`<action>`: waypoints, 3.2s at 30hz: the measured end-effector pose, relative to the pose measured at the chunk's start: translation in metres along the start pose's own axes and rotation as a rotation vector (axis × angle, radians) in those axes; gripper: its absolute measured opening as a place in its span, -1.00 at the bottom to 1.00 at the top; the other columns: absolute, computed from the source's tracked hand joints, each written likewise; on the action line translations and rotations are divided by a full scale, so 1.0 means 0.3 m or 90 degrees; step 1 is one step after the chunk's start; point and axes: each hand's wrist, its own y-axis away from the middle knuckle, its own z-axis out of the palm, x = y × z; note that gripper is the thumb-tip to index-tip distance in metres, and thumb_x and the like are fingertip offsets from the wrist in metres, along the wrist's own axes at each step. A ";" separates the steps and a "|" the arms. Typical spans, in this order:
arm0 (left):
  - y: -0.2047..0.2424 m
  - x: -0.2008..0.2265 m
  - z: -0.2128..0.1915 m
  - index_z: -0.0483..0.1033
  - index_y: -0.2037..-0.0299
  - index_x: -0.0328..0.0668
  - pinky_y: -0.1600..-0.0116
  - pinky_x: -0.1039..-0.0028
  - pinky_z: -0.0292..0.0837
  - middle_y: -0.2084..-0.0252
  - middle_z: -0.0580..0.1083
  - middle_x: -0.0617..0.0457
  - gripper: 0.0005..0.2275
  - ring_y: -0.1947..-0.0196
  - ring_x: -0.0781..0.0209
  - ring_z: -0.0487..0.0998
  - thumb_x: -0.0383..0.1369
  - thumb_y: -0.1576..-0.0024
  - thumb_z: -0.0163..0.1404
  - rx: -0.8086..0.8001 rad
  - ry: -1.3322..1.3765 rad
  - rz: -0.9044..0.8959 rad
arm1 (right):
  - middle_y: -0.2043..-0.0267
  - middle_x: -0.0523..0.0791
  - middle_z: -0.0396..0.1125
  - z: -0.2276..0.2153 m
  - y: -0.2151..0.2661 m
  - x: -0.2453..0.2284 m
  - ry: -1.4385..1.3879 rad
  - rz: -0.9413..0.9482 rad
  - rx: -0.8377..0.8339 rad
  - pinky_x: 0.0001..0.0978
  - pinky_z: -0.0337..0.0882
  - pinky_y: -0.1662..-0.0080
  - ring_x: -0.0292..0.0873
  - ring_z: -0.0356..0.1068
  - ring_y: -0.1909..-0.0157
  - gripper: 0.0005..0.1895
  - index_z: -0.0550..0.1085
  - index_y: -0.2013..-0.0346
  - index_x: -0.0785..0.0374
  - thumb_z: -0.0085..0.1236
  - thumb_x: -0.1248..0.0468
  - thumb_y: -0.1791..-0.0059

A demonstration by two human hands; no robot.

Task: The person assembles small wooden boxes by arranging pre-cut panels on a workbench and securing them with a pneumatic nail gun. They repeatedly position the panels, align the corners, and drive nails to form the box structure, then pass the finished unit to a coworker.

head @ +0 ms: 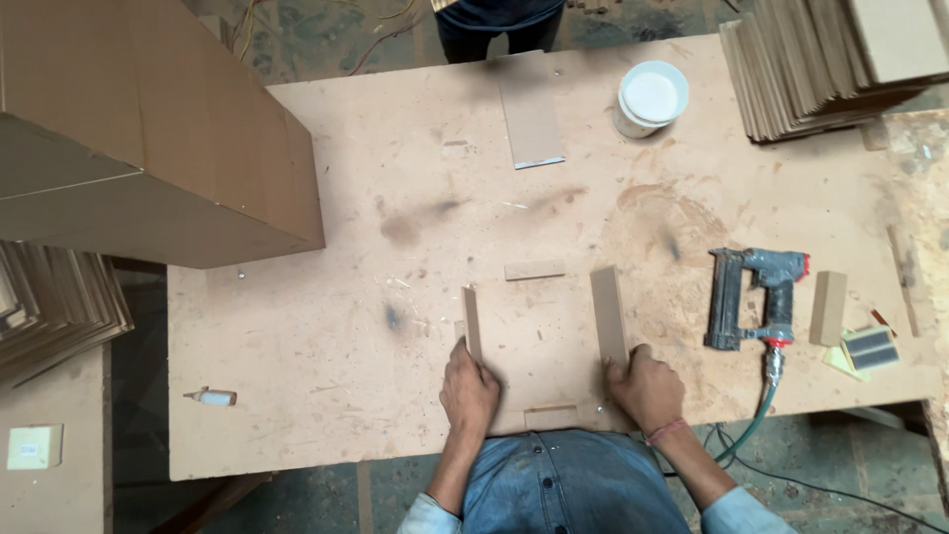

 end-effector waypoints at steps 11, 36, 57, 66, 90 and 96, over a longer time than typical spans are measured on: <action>-0.047 0.034 -0.013 0.33 -0.24 -0.32 -0.15 0.10 0.40 -0.11 0.46 -0.22 -0.53 -0.13 -0.18 0.46 -0.38 -0.09 0.04 0.011 0.020 -0.043 | 0.02 0.13 0.40 -0.200 -0.828 -0.437 -0.055 -0.271 0.084 0.00 0.41 -0.06 0.19 0.34 -0.09 -0.48 0.45 0.02 0.42 0.18 -0.01 0.00; -0.293 -0.018 0.041 0.26 -0.30 -0.30 -0.34 0.19 0.26 -0.24 0.38 -0.29 -0.42 -0.27 -0.22 0.36 -0.40 -0.03 0.13 -0.010 0.194 -0.001 | 0.20 -0.16 0.50 -0.377 -0.794 -0.246 -0.657 -0.176 -0.313 -0.40 0.48 0.16 -0.26 0.46 0.20 -0.69 0.51 0.02 0.29 0.20 0.32 0.05; -0.270 0.090 -0.034 0.12 -0.45 -0.23 -0.36 0.28 0.26 -0.24 0.43 -0.36 -0.36 -0.28 -0.18 0.44 -0.64 -0.06 -0.20 -0.071 0.294 0.030 | 0.18 -0.10 0.44 -0.190 -0.477 -0.348 0.213 -0.579 -0.167 -0.13 0.32 -0.03 -0.03 0.36 0.00 -0.64 0.41 0.20 0.22 0.29 0.31 0.25; -0.283 0.062 0.017 0.12 -0.45 -0.16 -0.17 0.22 0.46 0.02 0.56 -0.33 -0.31 0.09 -0.08 0.63 -0.71 0.00 -0.22 -0.077 0.243 0.020 | 0.14 -0.06 0.43 -0.113 -0.489 -0.319 0.170 -0.586 -0.173 -0.10 0.33 -0.08 0.01 0.35 -0.02 -0.76 0.42 0.19 0.25 0.11 0.39 0.15; -0.322 0.085 0.008 0.25 -0.33 -0.37 -0.11 0.17 0.44 0.02 0.54 -0.38 -0.36 0.05 -0.21 0.59 -0.73 0.07 -0.17 -0.006 0.156 0.140 | -0.31 0.16 0.30 0.026 -0.314 -0.096 -0.510 -0.176 0.037 -0.19 0.23 -0.34 0.12 0.24 -0.40 -0.23 0.29 -0.33 0.37 -0.16 0.62 0.22; -0.325 0.083 0.009 0.35 -0.28 -0.33 0.01 0.27 0.54 0.09 0.58 -0.27 -0.40 0.24 0.02 0.65 -0.71 0.07 -0.20 -0.031 0.205 0.062 | -0.27 0.10 0.36 0.005 -0.322 -0.111 -0.526 -0.121 -0.012 -0.26 0.27 -0.35 0.03 0.29 -0.38 -0.22 0.33 -0.29 0.32 -0.18 0.62 0.25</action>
